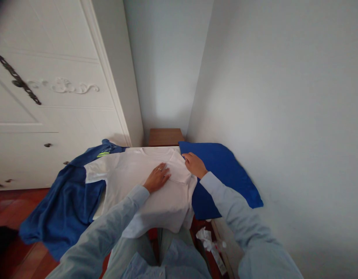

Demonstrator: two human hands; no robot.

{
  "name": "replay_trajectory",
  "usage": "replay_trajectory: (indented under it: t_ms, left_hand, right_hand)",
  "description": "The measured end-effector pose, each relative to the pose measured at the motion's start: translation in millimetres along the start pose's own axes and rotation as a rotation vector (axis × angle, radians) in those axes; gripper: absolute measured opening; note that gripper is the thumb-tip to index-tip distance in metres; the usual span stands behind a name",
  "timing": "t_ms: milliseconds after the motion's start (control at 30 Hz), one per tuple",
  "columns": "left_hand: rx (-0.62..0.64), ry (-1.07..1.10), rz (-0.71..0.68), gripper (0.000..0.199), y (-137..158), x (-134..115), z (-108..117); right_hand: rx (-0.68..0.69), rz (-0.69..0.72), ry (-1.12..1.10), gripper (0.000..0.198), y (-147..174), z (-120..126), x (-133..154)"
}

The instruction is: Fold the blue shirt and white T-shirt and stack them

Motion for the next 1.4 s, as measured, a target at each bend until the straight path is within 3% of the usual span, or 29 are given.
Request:
replay_trajectory:
  t_ms: [133, 300, 467, 700, 833, 967, 1067, 1167, 1267, 1400]
  left_hand:
    - [0.007, -0.014, -0.004, 0.044, 0, -1, 2]
    - [0.02, -0.011, -0.011, 0.046, 1, -2, 2]
    - [0.031, -0.019, -0.018, 0.048, 2, -2, -1]
    - [0.049, -0.035, -0.002, 0.051, 2, -2, -1]
    - [0.078, -0.047, -0.003, 0.053, 2, -3, -1]
    - [0.073, -0.037, 0.01, 0.053, 1, -3, -1]
    - [0.071, -0.044, 0.022, 0.054, 2, -2, -3]
    - [0.043, -0.047, 0.035, 0.053, 2, 0, -4]
    - [0.022, -0.045, 0.049, 0.052, 1, 1, -4]
    - [0.024, -0.063, 0.055, 0.055, 1, 2, -3]
  right_hand:
    - [0.271, 0.109, 0.074, 0.064, -62, -47, 10]
    - [0.47, 0.158, 0.124, 0.069, -100, -84, 1]
    - [0.511, 0.179, 0.173, 0.06, -116, -79, -19]
    - [0.435, 0.147, 0.218, 0.042, -128, -55, -51]
    - [0.393, 0.131, 0.205, 0.04, -130, -54, -58]
    - [0.314, 0.158, 0.169, 0.048, -122, -52, -43]
    - [0.303, 0.225, 0.139, 0.048, -99, -54, -24]
    - [0.386, 0.347, 0.1, 0.043, -66, -62, -12]
    - [0.444, 0.308, 0.116, 0.047, -42, -62, -30]
    - [0.4, 0.088, 0.15, 0.053, -34, -45, -72]
Point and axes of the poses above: each hand's wrist, its own y-axis away from the middle knuckle, its own z-axis out of the back of the hand, x = y × z, the point moved 8 cm from there along -y, towards the middle knuckle, and after that the axes turned 10 degrees about -y, right-handed, at the moved point
